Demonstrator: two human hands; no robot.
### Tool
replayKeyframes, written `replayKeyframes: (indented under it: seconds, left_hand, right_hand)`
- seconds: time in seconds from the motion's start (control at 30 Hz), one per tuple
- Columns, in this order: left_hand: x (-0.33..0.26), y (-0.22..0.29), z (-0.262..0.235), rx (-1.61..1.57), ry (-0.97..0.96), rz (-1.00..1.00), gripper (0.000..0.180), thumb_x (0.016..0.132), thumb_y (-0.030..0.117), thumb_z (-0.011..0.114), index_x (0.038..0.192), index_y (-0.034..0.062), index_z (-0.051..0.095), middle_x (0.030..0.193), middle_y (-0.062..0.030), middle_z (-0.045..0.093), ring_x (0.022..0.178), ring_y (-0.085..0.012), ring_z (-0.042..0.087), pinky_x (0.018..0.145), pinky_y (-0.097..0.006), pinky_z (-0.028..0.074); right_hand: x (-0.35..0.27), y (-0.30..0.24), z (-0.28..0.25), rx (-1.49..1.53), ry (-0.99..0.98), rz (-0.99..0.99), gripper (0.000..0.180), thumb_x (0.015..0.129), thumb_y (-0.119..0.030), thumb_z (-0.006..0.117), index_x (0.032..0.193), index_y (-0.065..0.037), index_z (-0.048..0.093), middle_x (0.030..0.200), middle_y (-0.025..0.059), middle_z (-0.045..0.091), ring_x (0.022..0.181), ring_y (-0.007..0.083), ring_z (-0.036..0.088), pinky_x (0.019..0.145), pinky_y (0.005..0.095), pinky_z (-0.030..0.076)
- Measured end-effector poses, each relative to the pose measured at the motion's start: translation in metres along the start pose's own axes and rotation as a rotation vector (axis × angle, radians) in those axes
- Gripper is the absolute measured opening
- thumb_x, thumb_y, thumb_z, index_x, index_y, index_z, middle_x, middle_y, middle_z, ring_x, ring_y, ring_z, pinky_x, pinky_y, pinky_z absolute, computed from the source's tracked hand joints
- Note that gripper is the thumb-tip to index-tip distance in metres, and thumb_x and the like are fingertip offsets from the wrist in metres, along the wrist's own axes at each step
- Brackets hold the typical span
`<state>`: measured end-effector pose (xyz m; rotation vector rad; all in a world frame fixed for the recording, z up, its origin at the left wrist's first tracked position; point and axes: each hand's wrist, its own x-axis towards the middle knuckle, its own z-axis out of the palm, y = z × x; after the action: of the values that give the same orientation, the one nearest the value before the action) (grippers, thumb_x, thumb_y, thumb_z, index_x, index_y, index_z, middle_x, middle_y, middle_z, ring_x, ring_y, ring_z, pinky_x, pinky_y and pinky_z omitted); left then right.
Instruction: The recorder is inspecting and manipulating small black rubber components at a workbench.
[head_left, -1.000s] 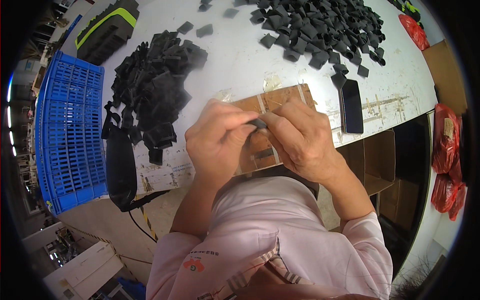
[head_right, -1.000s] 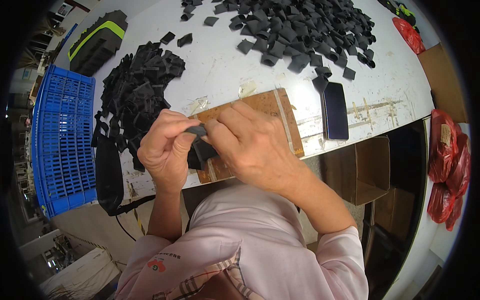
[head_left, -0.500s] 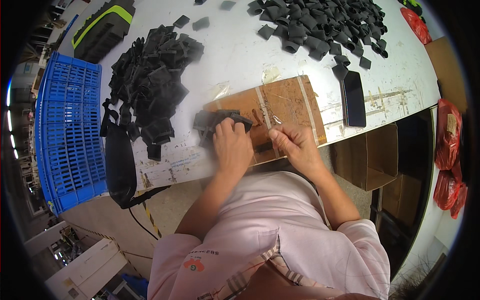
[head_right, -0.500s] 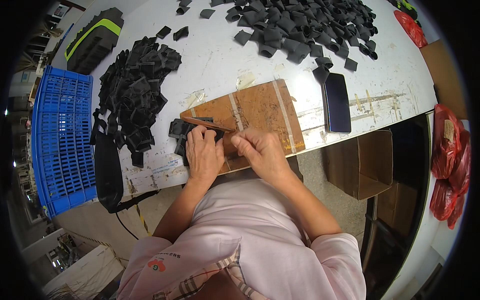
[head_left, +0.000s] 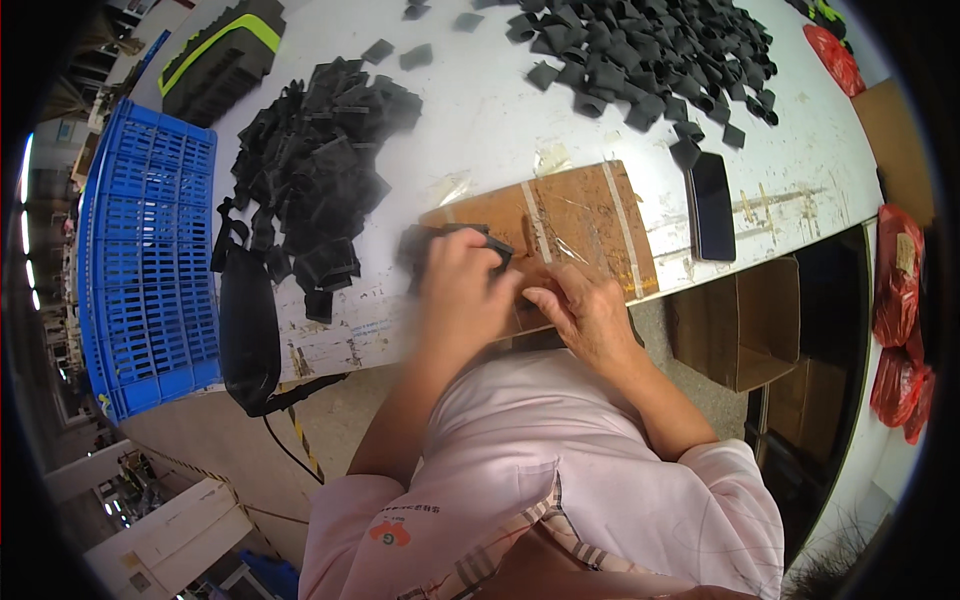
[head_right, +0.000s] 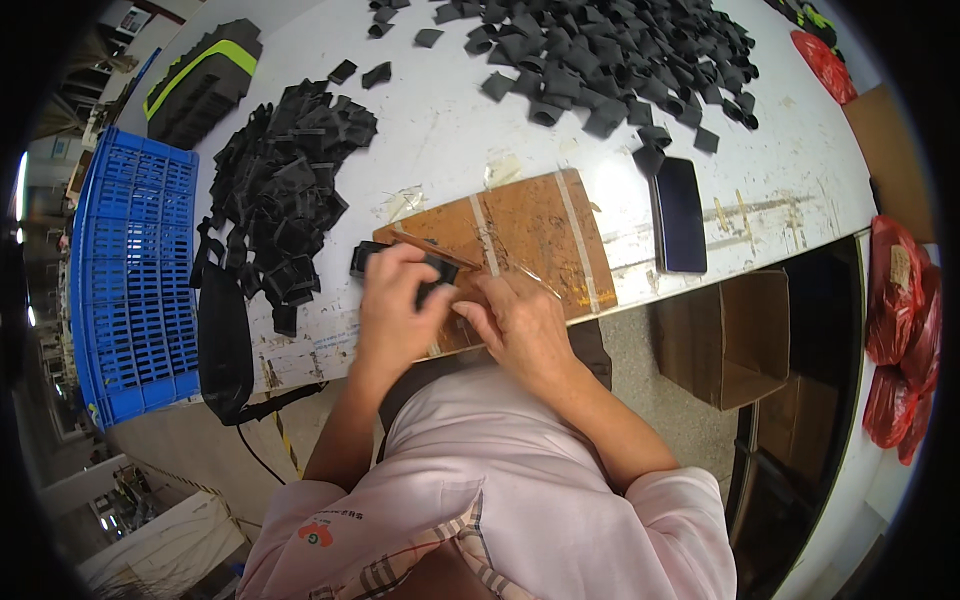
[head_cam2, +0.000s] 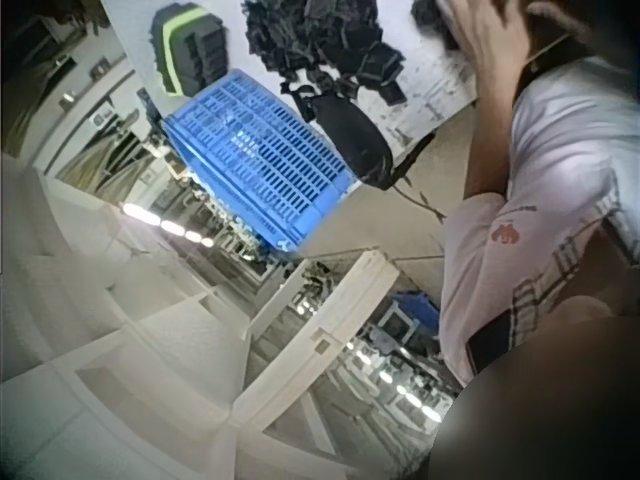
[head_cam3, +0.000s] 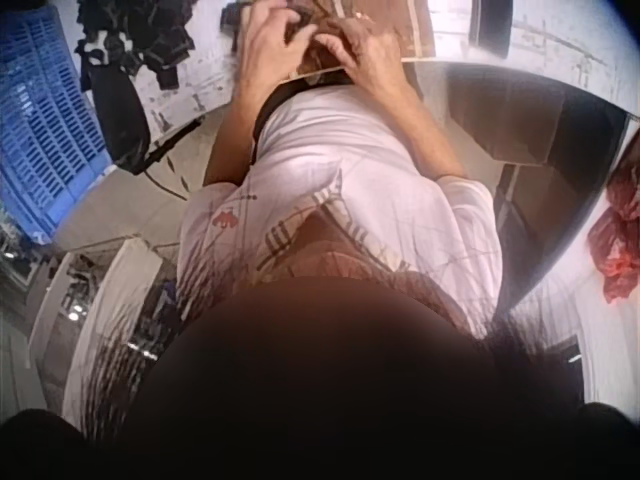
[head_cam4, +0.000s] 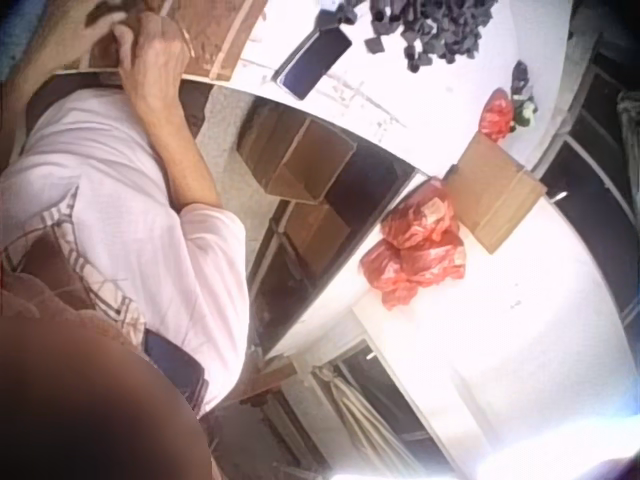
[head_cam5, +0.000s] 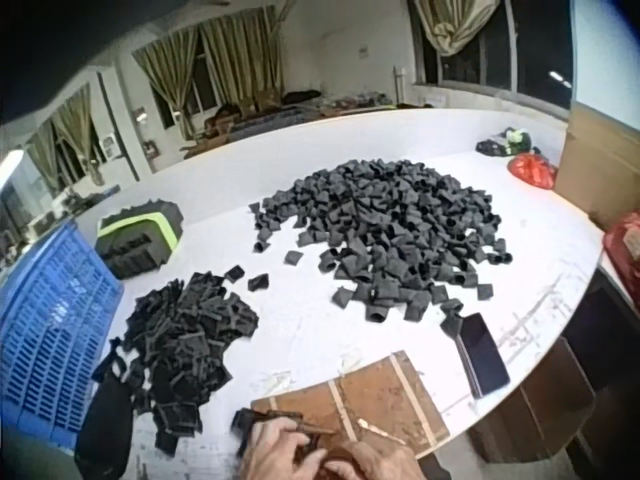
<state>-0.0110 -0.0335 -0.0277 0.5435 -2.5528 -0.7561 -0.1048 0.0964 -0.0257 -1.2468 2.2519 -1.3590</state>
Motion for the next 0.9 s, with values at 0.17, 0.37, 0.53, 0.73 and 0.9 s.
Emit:
replayKeyframes:
  seconds: [0.17,0.37,0.53,0.73,0.9]
  left_hand:
    - [-0.01,-0.023,0.049,0.38,-0.073,0.014,0.014,0.066,0.007,0.057,0.077,-0.0019,0.056,0.096,-0.0137,0.048,0.089,-0.0295,0.044,0.074,-0.04,0.037]
    - [-0.005,-0.025,0.035,0.18,0.002,0.092,0.005,0.068,0.003,0.055,0.071,-0.0007,0.055,0.098,-0.0137,0.05,0.09,-0.0273,0.046,0.076,-0.038,0.037]
    - [0.004,-0.009,-0.025,-0.48,-0.098,-0.099,0.011,0.069,-0.006,0.057,0.075,0.0019,0.055,0.103,-0.0115,0.049,0.092,-0.022,0.049,0.077,-0.029,0.04]
    - [0.005,-0.001,-0.036,-0.821,-0.212,-0.06,0.004,0.078,-0.001,0.055,0.08,0.0011,0.053,0.106,-0.0102,0.046,0.097,-0.0171,0.047,0.084,-0.028,0.038]
    - [-0.01,0.027,-0.019,-1.089,0.166,-0.501,0.009,0.08,0.007,0.054,0.086,-0.0004,0.056,0.084,-0.0051,0.056,0.073,-0.0094,0.05,0.065,-0.021,0.038]
  right_hand:
    - [-0.007,0.001,-0.002,-0.027,-0.074,0.013,0.015,0.078,-0.012,0.062,0.082,0.002,0.059,0.063,0.0143,0.053,0.051,0.026,0.049,0.048,0.0334,0.04]
    - [-0.007,0.001,-0.006,-0.037,-0.098,0.075,0.012,0.077,-0.01,0.061,0.081,0.001,0.059,0.061,0.0132,0.052,0.049,0.0242,0.049,0.047,0.0328,0.039]
    - [0.0,-0.013,-0.009,-0.151,0.039,-0.133,0.023,0.071,-0.012,0.067,0.089,-0.004,0.058,0.076,0.0116,0.055,0.063,0.0286,0.055,0.05,0.0358,0.044]
    - [0.005,-0.014,-0.006,0.413,-0.176,0.035,0.025,0.068,-0.015,0.071,0.084,-0.001,0.059,0.07,0.0087,0.053,0.061,0.0196,0.051,0.053,0.0283,0.042]
    - [0.007,-0.02,-0.007,-0.147,0.228,-0.311,0.029,0.044,-0.002,0.069,0.068,-0.003,0.052,0.061,0.0069,0.044,0.053,0.0228,0.044,0.043,0.0329,0.034]
